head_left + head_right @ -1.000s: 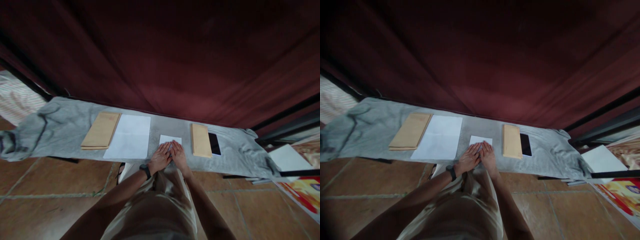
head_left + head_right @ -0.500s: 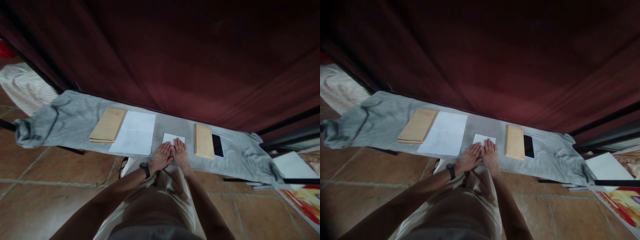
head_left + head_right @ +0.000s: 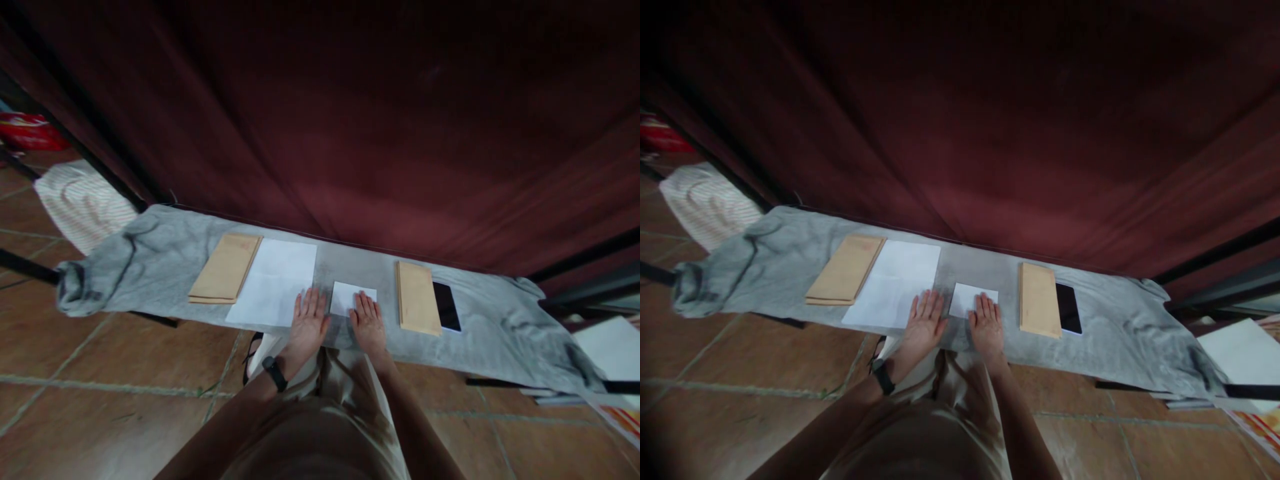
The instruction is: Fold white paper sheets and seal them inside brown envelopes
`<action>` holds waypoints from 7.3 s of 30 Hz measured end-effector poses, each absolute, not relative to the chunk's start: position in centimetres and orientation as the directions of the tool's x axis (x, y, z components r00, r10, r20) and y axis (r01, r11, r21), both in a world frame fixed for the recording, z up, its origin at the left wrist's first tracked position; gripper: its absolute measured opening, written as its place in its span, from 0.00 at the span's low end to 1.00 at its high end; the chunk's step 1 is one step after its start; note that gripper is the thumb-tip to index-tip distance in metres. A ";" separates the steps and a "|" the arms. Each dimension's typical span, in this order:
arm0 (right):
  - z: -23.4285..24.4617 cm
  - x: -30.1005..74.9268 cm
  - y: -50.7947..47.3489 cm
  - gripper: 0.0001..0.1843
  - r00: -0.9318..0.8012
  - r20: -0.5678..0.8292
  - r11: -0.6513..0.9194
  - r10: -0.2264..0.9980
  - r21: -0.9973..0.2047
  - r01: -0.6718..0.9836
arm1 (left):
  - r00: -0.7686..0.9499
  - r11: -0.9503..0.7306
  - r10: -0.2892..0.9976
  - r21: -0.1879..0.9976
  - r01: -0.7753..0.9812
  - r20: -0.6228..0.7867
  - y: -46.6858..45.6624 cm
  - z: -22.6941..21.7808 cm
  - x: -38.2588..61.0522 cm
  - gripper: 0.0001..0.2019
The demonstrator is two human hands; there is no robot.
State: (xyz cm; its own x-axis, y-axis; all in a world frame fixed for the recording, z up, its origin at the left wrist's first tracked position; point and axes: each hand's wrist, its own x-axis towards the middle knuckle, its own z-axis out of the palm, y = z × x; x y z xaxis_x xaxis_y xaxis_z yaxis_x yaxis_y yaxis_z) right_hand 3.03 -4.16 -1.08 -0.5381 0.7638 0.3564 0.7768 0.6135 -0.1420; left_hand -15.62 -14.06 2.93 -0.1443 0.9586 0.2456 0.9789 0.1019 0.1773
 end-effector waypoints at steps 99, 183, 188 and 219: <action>-1.4 4.9 -5.0 0.29 -0.245 0.294 0.313 0.924 -0.214 0.925 | -0.221 0.146 0.944 0.290 0.946 0.245 -7.4 0.0 -10.8 0.32; -2.4 4.3 -5.6 0.29 -0.461 0.413 0.558 0.785 -0.150 0.816 | -0.114 0.099 0.987 0.126 0.987 0.113 -8.1 4.1 -22.4 0.18; -2.2 4.2 -5.6 0.29 -0.449 0.408 0.548 0.795 -0.164 0.820 | -0.115 0.099 0.983 0.114 0.989 0.142 -7.9 4.0 -21.5 0.21; -2.0 3.2 -3.5 0.29 -0.369 0.320 0.456 0.873 -0.262 0.851 | -0.051 0.015 0.988 0.245 0.969 0.143 -8.5 0.5 -12.5 0.31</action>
State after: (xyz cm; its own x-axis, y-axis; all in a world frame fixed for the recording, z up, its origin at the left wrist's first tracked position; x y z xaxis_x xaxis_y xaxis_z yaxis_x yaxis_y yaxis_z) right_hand 3.18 -3.45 -1.99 -0.3688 0.8726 0.3204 0.8507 0.4557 -0.2620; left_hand -12.55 -8.53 0.53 -0.0513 0.9884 0.1428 0.9694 0.0149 0.2449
